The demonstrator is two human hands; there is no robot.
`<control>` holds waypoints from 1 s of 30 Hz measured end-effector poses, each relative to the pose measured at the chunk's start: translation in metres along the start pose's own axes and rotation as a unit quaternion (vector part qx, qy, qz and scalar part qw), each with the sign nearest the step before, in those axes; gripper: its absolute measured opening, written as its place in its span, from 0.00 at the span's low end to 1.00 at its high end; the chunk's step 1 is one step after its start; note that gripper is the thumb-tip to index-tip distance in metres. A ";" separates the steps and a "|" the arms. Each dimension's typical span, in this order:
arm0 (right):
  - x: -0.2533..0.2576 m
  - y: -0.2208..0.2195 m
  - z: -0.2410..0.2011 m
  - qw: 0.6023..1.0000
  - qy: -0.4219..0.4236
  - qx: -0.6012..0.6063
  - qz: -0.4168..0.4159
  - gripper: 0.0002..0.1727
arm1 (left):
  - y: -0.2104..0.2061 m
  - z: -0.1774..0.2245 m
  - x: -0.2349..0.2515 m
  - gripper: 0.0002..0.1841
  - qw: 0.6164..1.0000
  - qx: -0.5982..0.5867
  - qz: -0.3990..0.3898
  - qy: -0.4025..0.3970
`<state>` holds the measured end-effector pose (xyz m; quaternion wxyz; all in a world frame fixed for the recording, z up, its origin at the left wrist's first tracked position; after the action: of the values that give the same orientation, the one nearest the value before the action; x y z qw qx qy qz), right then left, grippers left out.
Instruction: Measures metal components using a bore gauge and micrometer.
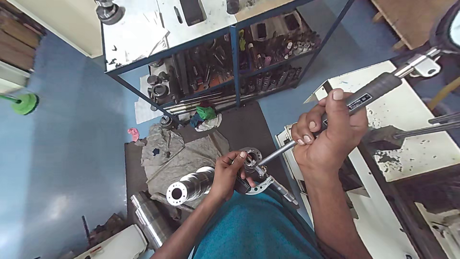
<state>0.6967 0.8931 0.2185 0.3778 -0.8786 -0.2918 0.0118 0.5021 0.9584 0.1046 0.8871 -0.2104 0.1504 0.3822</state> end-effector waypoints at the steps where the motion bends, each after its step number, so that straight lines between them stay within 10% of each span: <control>1: 0.000 0.000 0.000 1.000 0.001 0.000 -0.001 0.10 | 0.000 0.000 0.000 0.13 1.000 -0.001 -0.001 0.000; 30: 0.010 0.011 -0.003 0.999 0.003 0.025 0.043 0.09 | -0.010 0.006 0.007 0.15 0.999 0.040 0.000 -0.030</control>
<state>0.7110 0.8900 0.2154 0.3996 -0.8807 -0.2521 0.0328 0.5147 0.9600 0.1094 0.8991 -0.1633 0.1384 0.3819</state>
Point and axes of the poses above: each hand's wrist, its own x-axis towards the middle knuckle, its own y-axis out of the back of the hand, z = x × y, the point moved 8 cm from there along x, towards the middle knuckle, and after that the axes turned 12 degrees about x, right-handed, at the moved point
